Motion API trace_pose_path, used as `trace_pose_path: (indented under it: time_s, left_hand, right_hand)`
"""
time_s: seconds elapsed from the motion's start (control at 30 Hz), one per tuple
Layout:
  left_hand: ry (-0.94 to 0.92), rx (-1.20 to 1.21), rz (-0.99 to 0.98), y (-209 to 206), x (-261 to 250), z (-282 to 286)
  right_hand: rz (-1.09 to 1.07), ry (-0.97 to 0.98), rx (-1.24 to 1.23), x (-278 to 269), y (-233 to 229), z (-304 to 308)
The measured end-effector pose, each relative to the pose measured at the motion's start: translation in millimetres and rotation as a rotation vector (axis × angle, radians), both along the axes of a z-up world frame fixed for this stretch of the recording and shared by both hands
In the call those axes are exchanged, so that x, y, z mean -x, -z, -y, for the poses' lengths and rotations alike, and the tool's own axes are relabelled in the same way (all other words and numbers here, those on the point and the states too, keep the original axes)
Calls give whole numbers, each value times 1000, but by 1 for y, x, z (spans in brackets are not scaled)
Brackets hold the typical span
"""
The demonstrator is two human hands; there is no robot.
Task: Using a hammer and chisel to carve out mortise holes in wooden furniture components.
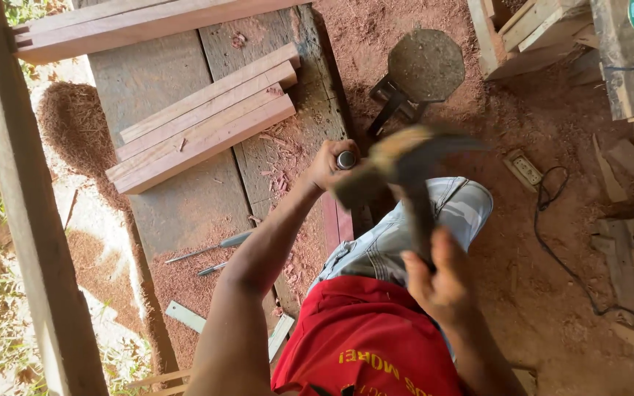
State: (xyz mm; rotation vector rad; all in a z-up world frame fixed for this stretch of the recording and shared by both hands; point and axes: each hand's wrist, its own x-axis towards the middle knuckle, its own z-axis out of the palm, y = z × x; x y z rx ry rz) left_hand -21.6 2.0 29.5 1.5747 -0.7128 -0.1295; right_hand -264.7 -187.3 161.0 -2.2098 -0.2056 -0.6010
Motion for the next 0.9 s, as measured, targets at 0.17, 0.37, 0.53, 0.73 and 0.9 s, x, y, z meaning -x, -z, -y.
trace_pose_path:
  time_s: [0.17, 0.37, 0.53, 0.73, 0.9]
  left_hand:
    - [6, -36, 275, -13, 4, -1]
    - [-7, -36, 72, 30, -1, 1]
    - [-37, -115, -26, 36, -5, 6]
    - [-24, 8, -258, 48, -7, 8]
    - [-32, -83, 10, -17, 2, 46]
  right_hand:
    - [-276, 68, 316, -24, -7, -31]
    - [-137, 12, -150, 7, -19, -5]
    - [-30, 73, -19, -5, 28, -12]
    - [-300, 62, 109, 10, 39, -24]
    - [-208, 121, -20, 7, 70, 4]
